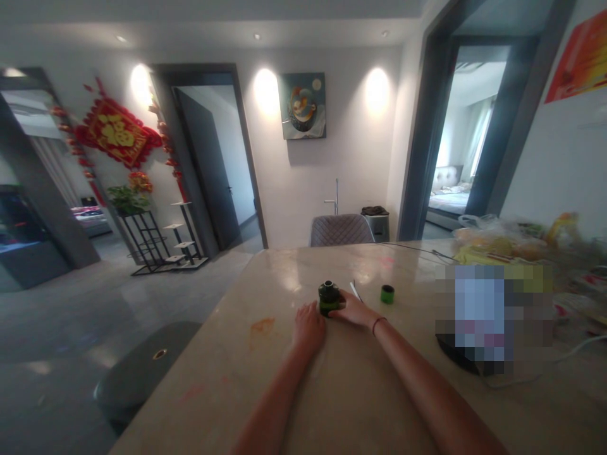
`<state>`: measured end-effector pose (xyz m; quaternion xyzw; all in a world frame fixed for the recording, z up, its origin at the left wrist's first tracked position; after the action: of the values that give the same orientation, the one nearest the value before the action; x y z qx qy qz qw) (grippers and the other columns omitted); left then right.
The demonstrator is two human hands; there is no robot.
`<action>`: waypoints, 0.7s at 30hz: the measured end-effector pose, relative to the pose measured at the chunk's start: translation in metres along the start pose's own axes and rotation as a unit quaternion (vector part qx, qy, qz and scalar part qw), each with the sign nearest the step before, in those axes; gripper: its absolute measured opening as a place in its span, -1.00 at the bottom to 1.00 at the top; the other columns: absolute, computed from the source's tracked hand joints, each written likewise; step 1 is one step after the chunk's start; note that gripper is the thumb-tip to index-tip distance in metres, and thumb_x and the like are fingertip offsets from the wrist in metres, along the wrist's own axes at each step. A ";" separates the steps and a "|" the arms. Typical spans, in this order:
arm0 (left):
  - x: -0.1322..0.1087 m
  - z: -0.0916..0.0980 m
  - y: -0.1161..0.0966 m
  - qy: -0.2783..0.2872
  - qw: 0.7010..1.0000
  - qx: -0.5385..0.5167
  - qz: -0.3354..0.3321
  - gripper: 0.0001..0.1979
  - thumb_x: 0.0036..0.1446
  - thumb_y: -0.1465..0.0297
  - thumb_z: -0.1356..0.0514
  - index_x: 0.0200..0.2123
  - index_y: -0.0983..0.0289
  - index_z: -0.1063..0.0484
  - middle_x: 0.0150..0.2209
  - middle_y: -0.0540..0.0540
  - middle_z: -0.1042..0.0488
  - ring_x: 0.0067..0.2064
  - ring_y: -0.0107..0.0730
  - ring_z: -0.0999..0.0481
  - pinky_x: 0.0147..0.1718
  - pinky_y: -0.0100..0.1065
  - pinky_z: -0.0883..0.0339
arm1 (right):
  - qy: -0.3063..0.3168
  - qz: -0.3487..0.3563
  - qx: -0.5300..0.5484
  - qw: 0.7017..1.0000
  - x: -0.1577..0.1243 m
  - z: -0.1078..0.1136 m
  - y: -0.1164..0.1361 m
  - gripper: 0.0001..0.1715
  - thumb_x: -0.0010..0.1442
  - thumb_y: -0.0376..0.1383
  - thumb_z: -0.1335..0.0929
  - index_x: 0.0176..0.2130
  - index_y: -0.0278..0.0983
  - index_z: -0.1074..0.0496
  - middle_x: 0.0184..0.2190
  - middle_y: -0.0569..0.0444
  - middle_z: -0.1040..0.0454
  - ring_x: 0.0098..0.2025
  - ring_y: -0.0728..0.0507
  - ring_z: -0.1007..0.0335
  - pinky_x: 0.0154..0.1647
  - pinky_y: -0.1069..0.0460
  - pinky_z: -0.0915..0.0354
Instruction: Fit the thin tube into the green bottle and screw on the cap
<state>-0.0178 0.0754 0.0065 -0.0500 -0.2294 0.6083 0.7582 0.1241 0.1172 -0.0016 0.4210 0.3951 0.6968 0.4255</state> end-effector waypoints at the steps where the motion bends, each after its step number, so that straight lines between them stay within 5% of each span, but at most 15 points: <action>1: 0.000 0.001 -0.001 0.006 1.000 0.007 -0.003 -0.52 0.05 0.46 0.05 0.09 0.35 -0.16 0.07 0.22 -0.29 0.17 -0.19 -0.15 0.16 -0.18 0.10 | 0.004 0.002 0.001 1.000 0.001 -0.001 0.000 -0.29 -0.22 -0.27 -0.47 -0.04 -0.26 -0.27 -0.09 -0.01 -0.42 -0.10 -0.18 -0.38 -0.01 -0.12 -0.25; 9: 0.000 0.003 -0.002 0.011 1.000 -0.005 0.000 -0.51 0.05 0.44 0.04 0.10 0.33 -0.14 0.07 0.22 -0.29 0.14 -0.20 -0.18 0.13 -0.19 0.07 | 0.023 -0.013 0.037 0.999 0.007 -0.001 -0.001 -0.27 -0.28 -0.32 -0.48 -0.06 -0.26 -0.29 -0.06 -0.05 -0.39 -0.04 -0.22 -0.34 0.00 -0.12 -0.24; 12: 0.000 0.003 -0.003 0.015 1.000 -0.003 -0.004 -0.51 0.05 0.44 0.04 0.10 0.33 -0.14 0.06 0.23 -0.30 0.12 -0.21 -0.20 0.12 -0.20 0.05 | 0.034 -0.042 0.040 0.998 0.011 0.014 0.000 -0.20 -0.30 -0.32 -0.49 -0.02 -0.29 -0.27 -0.06 -0.08 -0.38 -0.10 -0.17 -0.37 -0.12 -0.04 -0.32; 17: 0.001 0.002 -0.002 0.020 1.000 0.001 -0.001 -0.49 0.04 0.44 0.04 0.11 0.36 -0.14 0.08 0.23 -0.27 0.14 -0.18 -0.17 0.14 -0.18 0.10 | -0.099 -0.148 -0.251 0.952 0.009 0.064 0.001 -0.69 -0.06 -0.34 -0.36 -0.24 -0.39 -0.43 -0.34 -0.10 -0.50 -0.29 -0.16 -0.44 -0.27 0.00 -0.30; 21: 0.001 0.002 -0.002 0.016 1.000 -0.001 0.000 -0.49 0.03 0.44 0.03 0.11 0.35 -0.14 0.08 0.24 -0.28 0.14 -0.19 -0.17 0.15 -0.20 0.11 | -0.110 -0.164 -0.422 0.885 0.005 0.066 0.004 -0.78 0.01 -0.30 -0.31 -0.34 -0.37 -0.46 -0.31 -0.21 -0.49 -0.22 -0.22 -0.43 -0.25 -0.01 -0.26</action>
<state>-0.0167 0.0751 0.0087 -0.0604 -0.2172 0.6074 0.7617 0.1823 0.1329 0.0252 0.2052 0.0779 0.6672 0.7118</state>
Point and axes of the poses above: each hand's wrist, its own x-axis towards the middle knuckle, its own z-axis out of the back of the hand, y = z × x, the point moved 5 cm from there along x, towards the middle knuckle
